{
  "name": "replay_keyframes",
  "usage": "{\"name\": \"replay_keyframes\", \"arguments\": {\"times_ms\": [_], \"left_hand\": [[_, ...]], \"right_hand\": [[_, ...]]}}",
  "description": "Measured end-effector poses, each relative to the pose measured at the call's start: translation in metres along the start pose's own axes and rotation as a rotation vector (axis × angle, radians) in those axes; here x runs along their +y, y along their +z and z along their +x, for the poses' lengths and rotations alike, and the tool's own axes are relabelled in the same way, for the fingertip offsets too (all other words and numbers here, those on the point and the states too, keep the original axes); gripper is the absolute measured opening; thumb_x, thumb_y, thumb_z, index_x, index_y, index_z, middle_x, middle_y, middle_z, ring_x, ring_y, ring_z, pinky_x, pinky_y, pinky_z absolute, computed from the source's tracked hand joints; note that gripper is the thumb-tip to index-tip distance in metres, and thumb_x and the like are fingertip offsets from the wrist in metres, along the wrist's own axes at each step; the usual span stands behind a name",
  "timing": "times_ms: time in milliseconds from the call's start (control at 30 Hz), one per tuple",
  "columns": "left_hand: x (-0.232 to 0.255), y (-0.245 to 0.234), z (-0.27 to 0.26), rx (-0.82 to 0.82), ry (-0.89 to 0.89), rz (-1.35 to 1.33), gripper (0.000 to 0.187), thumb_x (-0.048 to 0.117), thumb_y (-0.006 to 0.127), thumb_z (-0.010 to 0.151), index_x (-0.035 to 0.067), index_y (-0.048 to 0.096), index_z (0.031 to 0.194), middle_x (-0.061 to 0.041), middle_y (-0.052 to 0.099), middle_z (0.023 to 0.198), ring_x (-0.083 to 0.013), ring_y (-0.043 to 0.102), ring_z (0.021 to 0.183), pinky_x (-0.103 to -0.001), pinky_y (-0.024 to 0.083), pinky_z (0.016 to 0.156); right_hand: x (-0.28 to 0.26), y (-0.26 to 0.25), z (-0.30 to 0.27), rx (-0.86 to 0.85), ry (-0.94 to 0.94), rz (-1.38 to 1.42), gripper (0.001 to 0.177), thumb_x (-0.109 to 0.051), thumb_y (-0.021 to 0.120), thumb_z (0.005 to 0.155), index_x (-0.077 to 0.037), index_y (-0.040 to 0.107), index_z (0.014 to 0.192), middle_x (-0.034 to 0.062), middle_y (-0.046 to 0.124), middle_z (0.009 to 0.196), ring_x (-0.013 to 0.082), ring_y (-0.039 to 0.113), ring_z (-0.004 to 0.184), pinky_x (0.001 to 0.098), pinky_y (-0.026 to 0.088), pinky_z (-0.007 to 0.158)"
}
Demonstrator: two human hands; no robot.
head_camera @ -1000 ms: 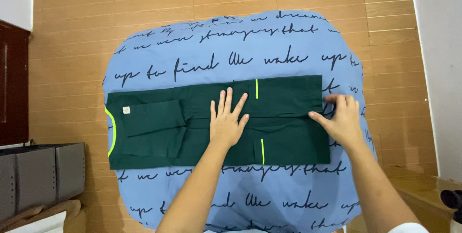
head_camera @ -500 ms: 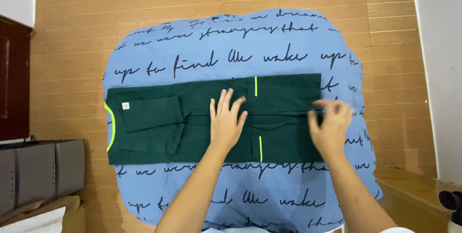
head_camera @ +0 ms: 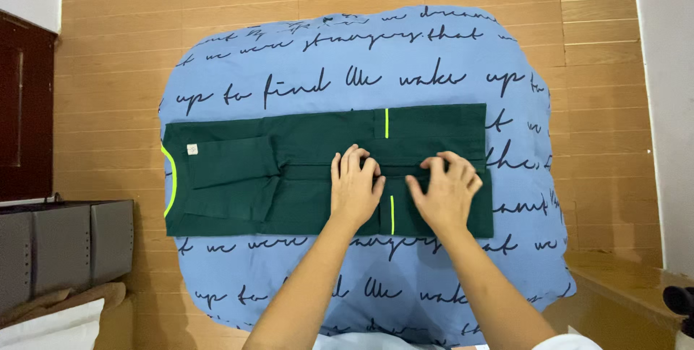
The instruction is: The person picks up a green shirt from a pile of clothes, spreads it out on a blue ottoman to fold it by hand, and then places the folded shirt inside an open suitcase.
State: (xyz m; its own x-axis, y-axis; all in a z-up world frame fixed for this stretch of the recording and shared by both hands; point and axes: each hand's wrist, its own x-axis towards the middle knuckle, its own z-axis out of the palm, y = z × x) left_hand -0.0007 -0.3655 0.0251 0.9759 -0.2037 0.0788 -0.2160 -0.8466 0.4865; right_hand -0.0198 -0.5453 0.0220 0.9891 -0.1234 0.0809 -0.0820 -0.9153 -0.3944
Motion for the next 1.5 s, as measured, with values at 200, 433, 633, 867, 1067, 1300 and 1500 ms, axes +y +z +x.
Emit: {"name": "replay_keyframes", "arguments": {"times_ms": [200, 433, 633, 867, 1067, 1300, 1500], "left_hand": [[-0.005, 0.004, -0.005, 0.004, -0.017, 0.020, 0.023, 0.009, 0.071, 0.085, 0.012, 0.060, 0.104, -0.011, 0.054, 0.127, -0.0327, 0.043, 0.141, -0.057, 0.025, 0.120], [-0.001, 0.008, -0.017, 0.012, 0.035, 0.098, 0.055, 0.010, 0.062, 0.093, 0.028, 0.054, 0.145, -0.013, 0.051, 0.140, -0.0331, 0.038, 0.145, -0.056, 0.025, 0.120], [-0.003, 0.011, -0.019, 0.025, 0.033, 0.102, 0.055, 0.013, 0.060, 0.096, 0.032, 0.052, 0.147, -0.013, 0.050, 0.143, -0.0324, 0.037, 0.147, -0.056, 0.025, 0.121], [-0.009, 0.010, -0.020, -0.062, 0.058, 0.162, 0.057, 0.025, 0.055, 0.101, 0.033, 0.043, 0.156, -0.014, 0.043, 0.153, -0.0324, 0.031, 0.150, -0.055, 0.023, 0.121], [-0.005, 0.012, -0.018, -0.046, 0.082, 0.150, 0.061, 0.041, 0.050, 0.101, 0.027, 0.035, 0.158, -0.009, 0.028, 0.165, -0.0314, 0.025, 0.153, -0.056, 0.019, 0.121], [-0.010, 0.026, 0.016, 0.006, 0.037, 0.228, 0.064, 0.031, 0.047, 0.104, 0.015, 0.028, 0.163, -0.007, 0.027, 0.170, -0.0252, 0.024, 0.156, -0.051, 0.019, 0.125], [-0.016, 0.035, 0.019, -0.024, 0.014, 0.225, 0.067, 0.035, 0.044, 0.103, 0.012, 0.025, 0.162, -0.006, 0.025, 0.169, -0.0226, 0.021, 0.155, -0.049, 0.017, 0.125]], "right_hand": [[0.047, 0.000, -0.014, 0.126, 0.120, 0.017, 0.039, -0.022, 0.076, 0.083, -0.015, 0.069, 0.120, 0.0113, 0.052, 0.137, 0.0345, 0.042, 0.133, 0.0538, 0.030, 0.107], [0.087, -0.011, 0.002, 0.080, 0.248, 0.257, 0.040, -0.034, 0.066, 0.101, -0.004, 0.064, 0.128, 0.0176, 0.064, 0.120, 0.0392, 0.055, 0.119, 0.0469, 0.043, 0.106], [0.064, -0.023, 0.032, -0.233, 0.623, 0.173, 0.076, -0.061, 0.079, 0.078, -0.002, 0.063, 0.123, 0.0229, 0.073, 0.106, 0.0412, 0.068, 0.101, 0.0509, 0.053, 0.086], [0.076, -0.021, 0.028, -0.235, 0.682, 0.566, 0.065, -0.052, 0.076, 0.084, 0.001, 0.073, 0.121, 0.0152, 0.076, 0.105, 0.0248, 0.071, 0.097, 0.0376, 0.053, 0.086], [0.066, -0.025, 0.021, -0.056, 0.515, 0.672, 0.044, -0.036, 0.072, 0.095, -0.004, 0.065, 0.125, 0.0123, 0.071, 0.102, 0.0207, 0.065, 0.092, 0.0353, 0.051, 0.079], [0.060, -0.029, 0.024, 0.039, 0.378, 0.277, 0.038, -0.034, 0.070, 0.100, -0.005, 0.061, 0.122, 0.0151, 0.066, 0.077, 0.0296, 0.063, 0.070, 0.0407, 0.048, 0.065], [0.057, -0.038, 0.034, -0.181, 0.675, 0.968, 0.039, -0.035, 0.068, 0.096, -0.006, 0.068, 0.122, 0.0104, 0.074, 0.105, 0.0222, 0.069, 0.097, 0.0337, 0.052, 0.089]]}}
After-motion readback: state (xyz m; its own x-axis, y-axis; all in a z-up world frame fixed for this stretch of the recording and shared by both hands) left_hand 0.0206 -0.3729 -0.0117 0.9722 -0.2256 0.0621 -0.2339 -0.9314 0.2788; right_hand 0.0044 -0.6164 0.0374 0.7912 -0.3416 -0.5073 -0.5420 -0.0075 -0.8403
